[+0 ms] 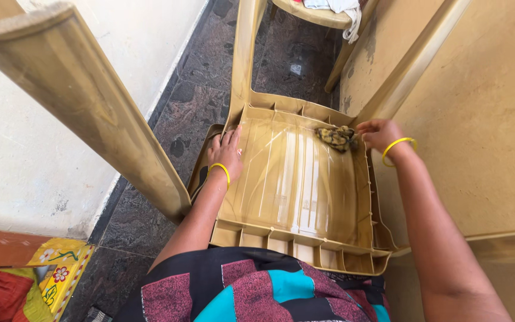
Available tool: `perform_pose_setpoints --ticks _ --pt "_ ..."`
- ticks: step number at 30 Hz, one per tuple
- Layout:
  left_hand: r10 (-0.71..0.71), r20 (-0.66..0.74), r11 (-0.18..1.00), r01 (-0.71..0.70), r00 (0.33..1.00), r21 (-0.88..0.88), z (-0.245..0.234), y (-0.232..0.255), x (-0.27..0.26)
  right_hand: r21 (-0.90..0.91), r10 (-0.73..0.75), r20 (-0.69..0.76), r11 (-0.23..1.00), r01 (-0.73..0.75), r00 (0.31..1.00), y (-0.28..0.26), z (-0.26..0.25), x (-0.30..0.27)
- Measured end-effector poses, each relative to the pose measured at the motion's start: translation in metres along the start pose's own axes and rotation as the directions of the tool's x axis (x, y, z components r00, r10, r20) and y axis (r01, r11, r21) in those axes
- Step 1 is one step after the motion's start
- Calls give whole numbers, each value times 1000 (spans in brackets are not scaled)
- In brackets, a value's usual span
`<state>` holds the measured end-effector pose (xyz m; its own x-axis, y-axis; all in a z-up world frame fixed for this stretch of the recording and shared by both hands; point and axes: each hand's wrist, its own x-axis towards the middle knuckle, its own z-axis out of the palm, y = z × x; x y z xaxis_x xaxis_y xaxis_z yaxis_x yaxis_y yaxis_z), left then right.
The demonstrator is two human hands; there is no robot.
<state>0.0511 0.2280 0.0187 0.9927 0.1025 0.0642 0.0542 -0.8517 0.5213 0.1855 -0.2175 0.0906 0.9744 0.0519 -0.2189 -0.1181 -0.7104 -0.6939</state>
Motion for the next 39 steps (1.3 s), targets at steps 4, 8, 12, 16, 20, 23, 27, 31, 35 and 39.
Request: perform_pose_setpoints --ticks 4,8,12,16,20,23,27,31,35,39 --pt "2 -11 1000 -2 1000 -1 -1 2 -2 -418 -208 53 884 211 977 23 69 22" --pt "-6 21 1000 6 1000 1 -6 4 -3 -591 -55 -281 797 -128 958 -16 140 10" --pt "31 -19 999 -31 999 8 -7 5 -4 -624 -388 -169 754 206 906 -73 197 -7" --pt "28 -23 1000 -28 999 8 -9 6 -3 -478 -562 90 700 531 822 -158 265 -29" --pt "25 -29 1000 -25 999 0 -9 5 -2 -580 -521 116 656 483 846 -199 265 -49" --pt "11 -3 1000 -11 1000 -16 -9 5 0 -700 -467 113 589 404 877 -190 258 -63" --pt "21 12 1000 -21 1000 -1 -11 6 -4 -858 -419 -23 475 197 908 -141 232 -86" --pt "16 24 1000 -16 1000 12 -10 7 -4 -814 -153 -121 581 -9 981 -81 160 -118" --pt "10 35 1000 -10 999 13 -13 9 -5 -836 103 56 549 -9 993 -50 100 -158" --pt "0 56 1000 -1 998 3 -17 13 -6 -748 363 466 649 140 807 -49 84 -195"
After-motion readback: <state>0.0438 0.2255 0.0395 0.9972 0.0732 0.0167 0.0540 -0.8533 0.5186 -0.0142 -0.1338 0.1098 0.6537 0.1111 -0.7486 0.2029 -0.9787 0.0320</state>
